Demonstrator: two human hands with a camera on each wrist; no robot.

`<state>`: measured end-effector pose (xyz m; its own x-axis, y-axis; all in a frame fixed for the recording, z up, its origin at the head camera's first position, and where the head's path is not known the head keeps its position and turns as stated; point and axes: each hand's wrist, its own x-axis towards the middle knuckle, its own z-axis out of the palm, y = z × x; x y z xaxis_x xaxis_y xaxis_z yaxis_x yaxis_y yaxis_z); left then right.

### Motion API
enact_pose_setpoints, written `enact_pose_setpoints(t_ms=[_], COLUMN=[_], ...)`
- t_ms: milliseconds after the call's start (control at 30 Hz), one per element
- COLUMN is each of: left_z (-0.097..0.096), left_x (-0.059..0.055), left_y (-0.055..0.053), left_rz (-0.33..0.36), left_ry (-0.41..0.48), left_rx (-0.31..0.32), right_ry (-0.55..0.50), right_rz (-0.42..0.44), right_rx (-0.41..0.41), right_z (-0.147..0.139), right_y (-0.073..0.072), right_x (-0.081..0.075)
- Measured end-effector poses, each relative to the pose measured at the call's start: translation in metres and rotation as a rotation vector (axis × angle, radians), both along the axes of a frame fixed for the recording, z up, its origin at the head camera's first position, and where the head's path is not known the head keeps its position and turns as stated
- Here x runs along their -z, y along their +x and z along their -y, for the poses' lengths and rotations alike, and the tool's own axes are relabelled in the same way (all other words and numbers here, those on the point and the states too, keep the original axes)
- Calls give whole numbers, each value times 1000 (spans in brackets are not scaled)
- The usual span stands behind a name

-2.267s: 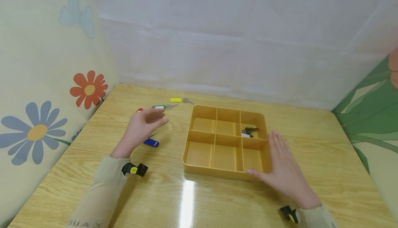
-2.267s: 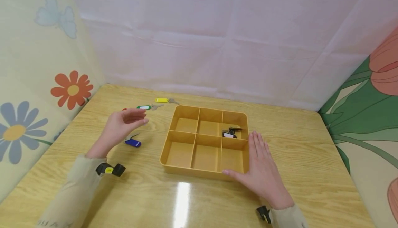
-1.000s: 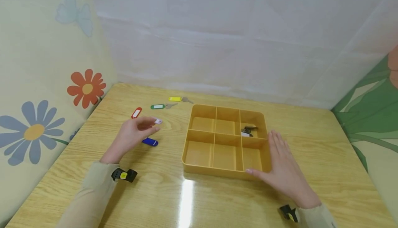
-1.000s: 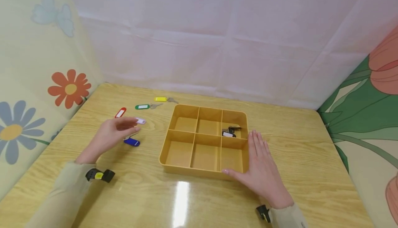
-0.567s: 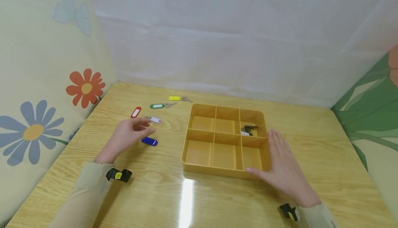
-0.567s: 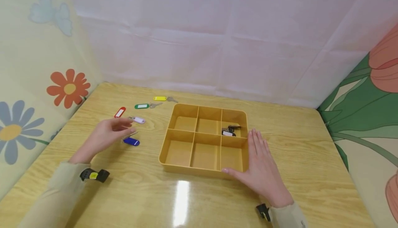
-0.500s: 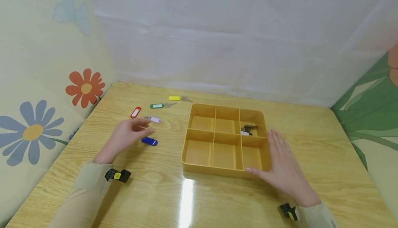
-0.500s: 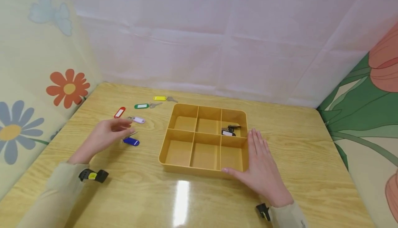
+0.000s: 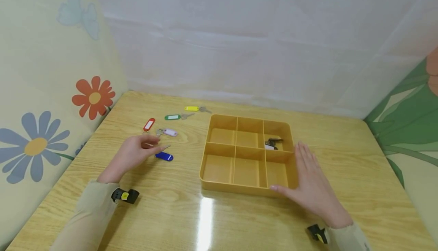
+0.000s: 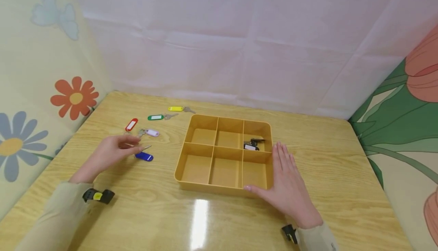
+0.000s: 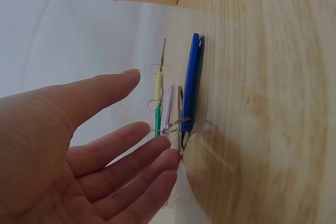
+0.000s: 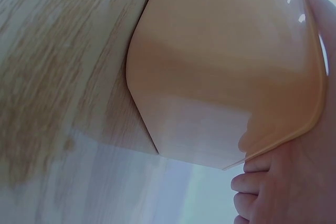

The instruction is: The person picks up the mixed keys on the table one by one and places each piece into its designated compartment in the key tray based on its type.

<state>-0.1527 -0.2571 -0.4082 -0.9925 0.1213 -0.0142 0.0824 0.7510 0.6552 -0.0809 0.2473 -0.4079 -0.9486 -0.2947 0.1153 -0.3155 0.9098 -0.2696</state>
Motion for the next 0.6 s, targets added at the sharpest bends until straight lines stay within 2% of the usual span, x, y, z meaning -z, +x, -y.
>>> enact_pose_setpoints(t_ms=[300,600], left_z=[-2,-7], left_x=[3,4], left_y=[-2,-3], left_rz=[-1,63], left_ry=[-9,-42], left_rx=[46,39], right_ry=[-3,-3], right_rz=[-7,2], right_rx=[-3,1], right_z=[0,1], right_y=[1,1], right_x=[-1,-2])
